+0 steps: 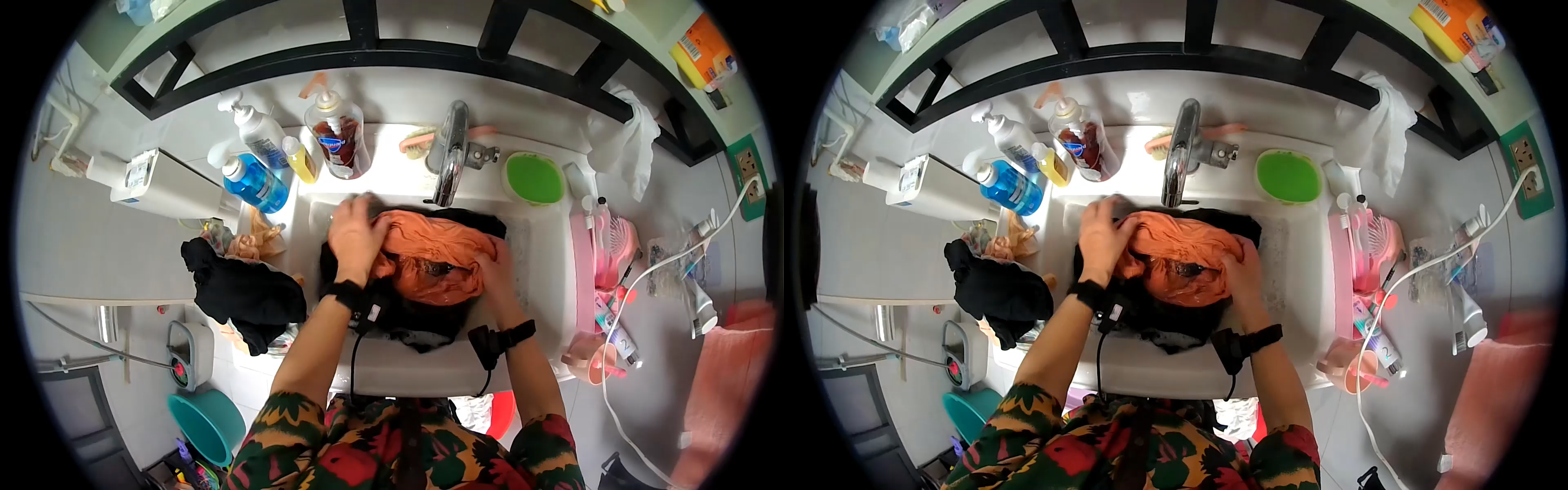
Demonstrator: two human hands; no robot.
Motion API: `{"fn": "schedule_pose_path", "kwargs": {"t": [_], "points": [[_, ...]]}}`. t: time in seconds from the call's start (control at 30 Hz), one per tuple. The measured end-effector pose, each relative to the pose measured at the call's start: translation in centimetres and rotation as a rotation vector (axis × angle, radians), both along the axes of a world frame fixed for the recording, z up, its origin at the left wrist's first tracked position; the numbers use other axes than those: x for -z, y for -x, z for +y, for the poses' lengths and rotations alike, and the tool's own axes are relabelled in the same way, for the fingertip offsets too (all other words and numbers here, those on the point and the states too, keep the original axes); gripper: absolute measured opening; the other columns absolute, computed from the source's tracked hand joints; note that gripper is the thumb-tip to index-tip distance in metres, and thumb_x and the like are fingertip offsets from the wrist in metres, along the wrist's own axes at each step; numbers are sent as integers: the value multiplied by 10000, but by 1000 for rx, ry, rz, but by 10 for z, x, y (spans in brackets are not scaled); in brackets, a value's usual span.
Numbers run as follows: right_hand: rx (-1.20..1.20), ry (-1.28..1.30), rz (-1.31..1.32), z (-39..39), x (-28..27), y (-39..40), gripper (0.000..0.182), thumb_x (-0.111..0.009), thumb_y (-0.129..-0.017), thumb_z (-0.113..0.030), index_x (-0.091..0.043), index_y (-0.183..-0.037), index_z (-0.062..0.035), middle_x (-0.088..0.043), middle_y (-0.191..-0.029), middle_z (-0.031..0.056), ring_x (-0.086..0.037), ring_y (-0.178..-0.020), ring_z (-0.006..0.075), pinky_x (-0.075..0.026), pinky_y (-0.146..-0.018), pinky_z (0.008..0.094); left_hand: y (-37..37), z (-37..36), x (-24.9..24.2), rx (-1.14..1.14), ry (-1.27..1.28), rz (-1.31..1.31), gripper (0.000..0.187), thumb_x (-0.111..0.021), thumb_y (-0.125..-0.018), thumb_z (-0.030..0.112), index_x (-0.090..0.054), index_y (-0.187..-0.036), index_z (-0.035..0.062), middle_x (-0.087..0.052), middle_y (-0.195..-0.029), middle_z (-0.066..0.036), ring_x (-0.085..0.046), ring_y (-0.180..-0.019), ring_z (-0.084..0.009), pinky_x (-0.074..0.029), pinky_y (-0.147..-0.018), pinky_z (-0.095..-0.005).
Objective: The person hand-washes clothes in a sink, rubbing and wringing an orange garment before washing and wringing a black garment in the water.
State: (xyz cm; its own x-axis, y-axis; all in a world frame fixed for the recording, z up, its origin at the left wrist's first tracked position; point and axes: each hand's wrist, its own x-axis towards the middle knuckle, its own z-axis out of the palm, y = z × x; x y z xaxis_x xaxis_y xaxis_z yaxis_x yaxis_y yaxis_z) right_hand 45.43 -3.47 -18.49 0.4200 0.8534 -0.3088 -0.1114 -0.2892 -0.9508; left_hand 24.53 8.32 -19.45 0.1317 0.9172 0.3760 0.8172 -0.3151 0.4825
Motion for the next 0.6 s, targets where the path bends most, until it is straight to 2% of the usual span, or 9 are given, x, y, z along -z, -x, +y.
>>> {"fn": "schedule_pose_path", "kwargs": {"t": [0.03, 0.07, 0.1, 0.17, 0.2, 0.37, 0.43, 0.53, 0.6], "points": [[-51, -28, -288, 2, 3, -2, 391, -588, -772, -102, -471, -1132, -3, -562, -1039, 111, -545, -934, 208, -433, -815, 297, 3, -7, 0, -103, 287, 46, 504, -681, -680, 252, -504, -1128, 106, -491, -1121, -164, -455, -1022, -342, -413, -838, -412], [-141, -33, -330, 5, 15, 2, 506, -615, -736, -105, -432, -1205, -58, -540, -1099, 136, -534, -935, 282, -438, -813, 318, 4, -16, 3, -30, 267, 76, 548, -673, -691, 253, -468, -1185, 135, -449, -1178, -171, -428, -1057, -363, -388, -875, -424], [-148, -37, -321, 8, 16, 13, 506, -615, -736, -105, -432, -1205, -58, -540, -1099, 136, -534, -935, 282, -438, -813, 318, 3, -26, 9, 40, 248, 108, 595, -665, -702, 254, -432, -1241, 163, -407, -1235, -178, -401, -1093, -384, -363, -911, -436], [-341, -161, -1143, 15, 12, 35, 613, -624, -715, -100, -379, -1276, -124, -496, -1174, 147, -505, -973, 309, -466, -765, 345, -11, -42, 8, 160, 509, 324, 709, -625, -736, 312, -270, -1349, 285, -184, -1407, -171, -187, -1243, -478, -231, -980, -566], [-472, 25, -1097, 17, 11, 43, 662, -603, -716, -102, -338, -1313, -212, -417, -1264, 161, -468, -994, 373, -465, -800, 377, -11, -43, 19, 191, 555, 353, 709, -617, -740, 319, -256, -1351, 303, -144, -1424, -148, -148, -1252, -486, -218, -966, -596], [-785, 137, -1235, 28, 35, 38, 583, -432, -793, -49, -318, -1330, -243, -408, -1281, 158, -472, -1014, 358, -488, -770, 372, -5, -35, 53, 266, 628, 497, 704, -585, -757, 309, -222, -1361, 324, -42, -1457, -103, -79, -1282, -469, -198, -948, -636], [-845, 125, -1370, 28, 49, 36, 553, -429, -784, -52, -361, -1309, -215, -433, -1263, 150, -491, -1020, 353, -471, -805, 361, -8, -32, 49, 283, 746, 593, 532, -421, -851, 215, -266, -1346, 333, -96, -1457, -68, -78, -1302, -430, -166, -991, -596], [-767, 24, -1148, 39, 67, 27, 515, -376, -804, -48, -382, -1293, -210, -455, -1251, 121, -488, -1048, 333, -463, -823, 355, -11, -19, 64, 308, 528, 602, 470, -391, -850, 138, -369, -1296, 286, -222, -1413, -96, -141, -1292, -419, -196, -1007, -548], [-780, 12, -1104, 43, 72, 23, 507, -383, -803, -50, -388, -1286, -205, -460, -1249, 105, -489, -1048, 326, -457, -833, 357, -10, -13, 63, 335, 699, 525, 445, -393, -845, 128, -404, -1269, 264, -263, -1390, -99, -172, -1288, -399, -211, -1013, -516]]}}
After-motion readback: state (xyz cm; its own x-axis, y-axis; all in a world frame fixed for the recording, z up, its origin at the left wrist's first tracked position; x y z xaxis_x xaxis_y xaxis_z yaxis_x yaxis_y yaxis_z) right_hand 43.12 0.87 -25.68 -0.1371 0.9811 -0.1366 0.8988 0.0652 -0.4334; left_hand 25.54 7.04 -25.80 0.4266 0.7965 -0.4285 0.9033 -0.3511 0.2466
